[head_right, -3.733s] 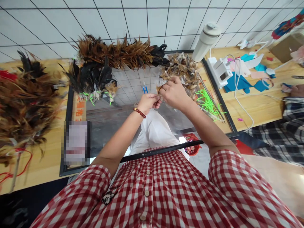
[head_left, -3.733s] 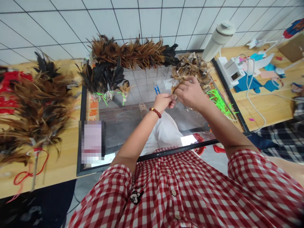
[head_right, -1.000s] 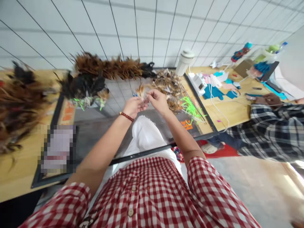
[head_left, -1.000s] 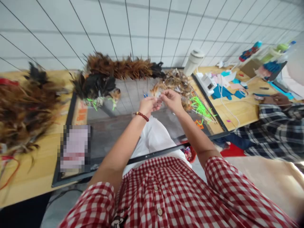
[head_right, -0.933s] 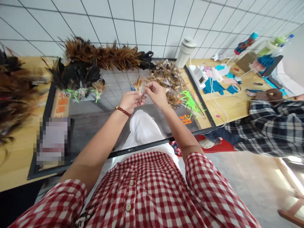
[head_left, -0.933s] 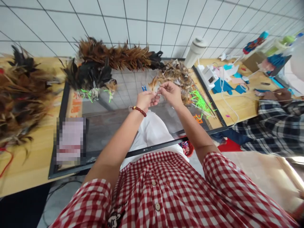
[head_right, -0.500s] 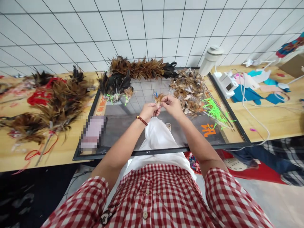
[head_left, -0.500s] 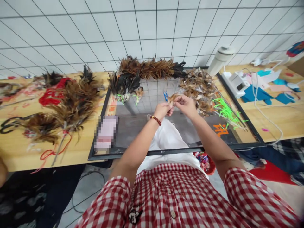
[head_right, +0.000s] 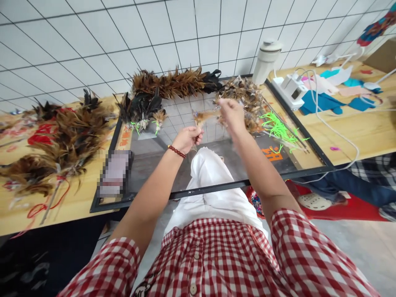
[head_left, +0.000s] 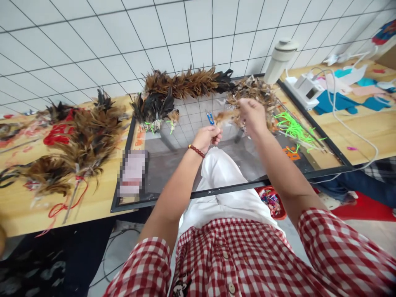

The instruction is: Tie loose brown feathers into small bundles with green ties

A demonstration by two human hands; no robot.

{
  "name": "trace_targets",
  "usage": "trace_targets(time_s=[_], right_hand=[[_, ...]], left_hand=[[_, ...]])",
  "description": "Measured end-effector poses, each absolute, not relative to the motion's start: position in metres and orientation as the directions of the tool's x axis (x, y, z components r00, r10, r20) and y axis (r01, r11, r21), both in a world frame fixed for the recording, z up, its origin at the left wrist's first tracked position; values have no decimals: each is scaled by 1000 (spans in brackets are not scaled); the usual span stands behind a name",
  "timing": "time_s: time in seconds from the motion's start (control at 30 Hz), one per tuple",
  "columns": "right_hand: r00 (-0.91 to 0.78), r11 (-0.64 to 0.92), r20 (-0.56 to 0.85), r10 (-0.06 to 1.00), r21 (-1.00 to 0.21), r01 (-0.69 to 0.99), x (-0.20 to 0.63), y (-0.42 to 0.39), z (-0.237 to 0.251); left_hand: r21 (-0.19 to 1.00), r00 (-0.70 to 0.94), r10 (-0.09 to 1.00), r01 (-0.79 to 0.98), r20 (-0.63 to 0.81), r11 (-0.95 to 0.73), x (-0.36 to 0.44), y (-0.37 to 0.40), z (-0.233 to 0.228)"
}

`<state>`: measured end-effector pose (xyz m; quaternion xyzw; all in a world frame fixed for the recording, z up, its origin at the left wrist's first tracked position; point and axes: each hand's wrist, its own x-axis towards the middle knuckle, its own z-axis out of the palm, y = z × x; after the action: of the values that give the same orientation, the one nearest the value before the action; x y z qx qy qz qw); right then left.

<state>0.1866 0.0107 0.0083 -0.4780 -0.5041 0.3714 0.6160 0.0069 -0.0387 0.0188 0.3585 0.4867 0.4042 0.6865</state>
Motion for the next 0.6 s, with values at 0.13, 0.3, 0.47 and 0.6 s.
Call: trace_targets(time_s=[0.13,0.3,0.47,0.6], right_hand=[[223,165,136,965,-979,-118,193,7,6],[-304,-130,-89,949,-985,-116,157,-17,-3],[-215,-128,-86,973,-973,-192,152,-18,-1],[-220,-60,-34,975,-992,-111,162,-12,-6]], left_hand=[[843,100,916,-363,-389,398,6,-35,17],[827,263,874,-299,-408,476,5,-35,14],[817,410,816,-234,-407,526,1,-37,13],[784,371,833,-322,-411,530,4,-36,12]])
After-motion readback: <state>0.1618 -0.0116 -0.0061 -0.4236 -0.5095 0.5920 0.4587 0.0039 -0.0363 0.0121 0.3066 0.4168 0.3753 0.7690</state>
